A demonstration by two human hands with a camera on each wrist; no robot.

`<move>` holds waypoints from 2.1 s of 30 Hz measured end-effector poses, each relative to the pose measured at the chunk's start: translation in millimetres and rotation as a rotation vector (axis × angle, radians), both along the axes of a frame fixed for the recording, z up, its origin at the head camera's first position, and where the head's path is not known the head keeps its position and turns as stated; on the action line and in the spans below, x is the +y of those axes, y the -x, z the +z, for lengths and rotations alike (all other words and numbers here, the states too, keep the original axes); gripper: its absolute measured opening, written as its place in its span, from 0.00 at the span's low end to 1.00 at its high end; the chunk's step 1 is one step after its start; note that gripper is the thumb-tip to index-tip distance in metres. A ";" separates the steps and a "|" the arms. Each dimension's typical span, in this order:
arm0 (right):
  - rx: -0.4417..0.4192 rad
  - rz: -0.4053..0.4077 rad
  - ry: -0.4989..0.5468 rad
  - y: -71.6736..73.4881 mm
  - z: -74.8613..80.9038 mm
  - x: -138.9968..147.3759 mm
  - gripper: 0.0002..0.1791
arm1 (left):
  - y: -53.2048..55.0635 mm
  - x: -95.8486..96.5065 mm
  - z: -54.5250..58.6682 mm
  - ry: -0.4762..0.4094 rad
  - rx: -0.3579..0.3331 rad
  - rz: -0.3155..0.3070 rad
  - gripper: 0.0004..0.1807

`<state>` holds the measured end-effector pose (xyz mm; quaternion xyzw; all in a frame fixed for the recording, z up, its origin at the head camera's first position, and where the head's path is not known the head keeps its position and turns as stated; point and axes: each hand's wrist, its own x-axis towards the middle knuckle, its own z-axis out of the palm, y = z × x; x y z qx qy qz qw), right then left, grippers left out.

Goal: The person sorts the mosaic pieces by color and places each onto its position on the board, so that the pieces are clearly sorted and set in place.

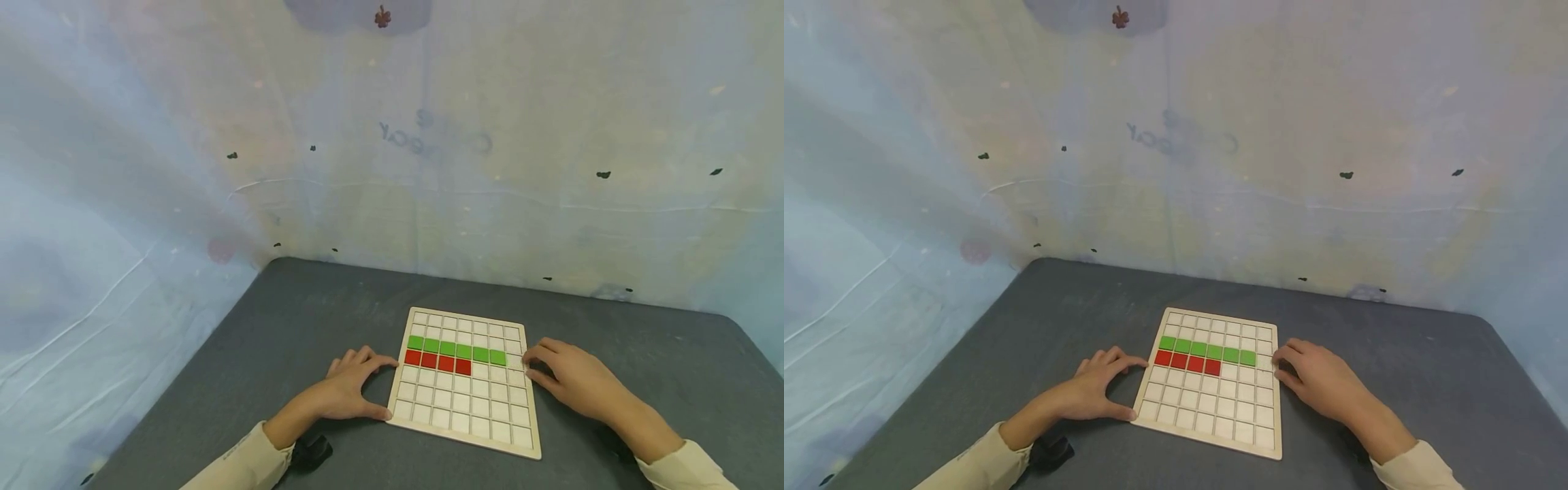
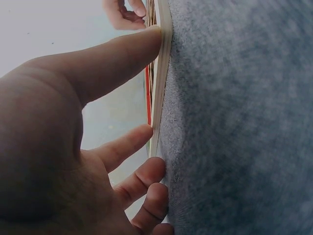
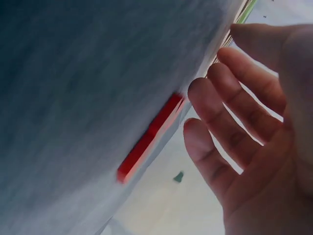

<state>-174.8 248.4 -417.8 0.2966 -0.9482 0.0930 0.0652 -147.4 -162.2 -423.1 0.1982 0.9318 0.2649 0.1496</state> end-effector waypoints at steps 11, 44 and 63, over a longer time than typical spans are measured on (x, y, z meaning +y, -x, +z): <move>0.005 -0.038 -0.015 1.8 -0.2 32.5 0.11 | 0.3 -2.2 -1.3 0.006 -0.007 0.006 0.44; -0.112 -0.170 -0.011 3.2 -13.2 91.3 0.19 | 0.4 -1.3 -2.1 0.016 -0.010 0.005 0.43; -0.142 -0.232 -0.033 -15.3 -16.6 91.0 0.20 | 0.6 -2.4 -1.7 0.000 -0.021 0.006 0.44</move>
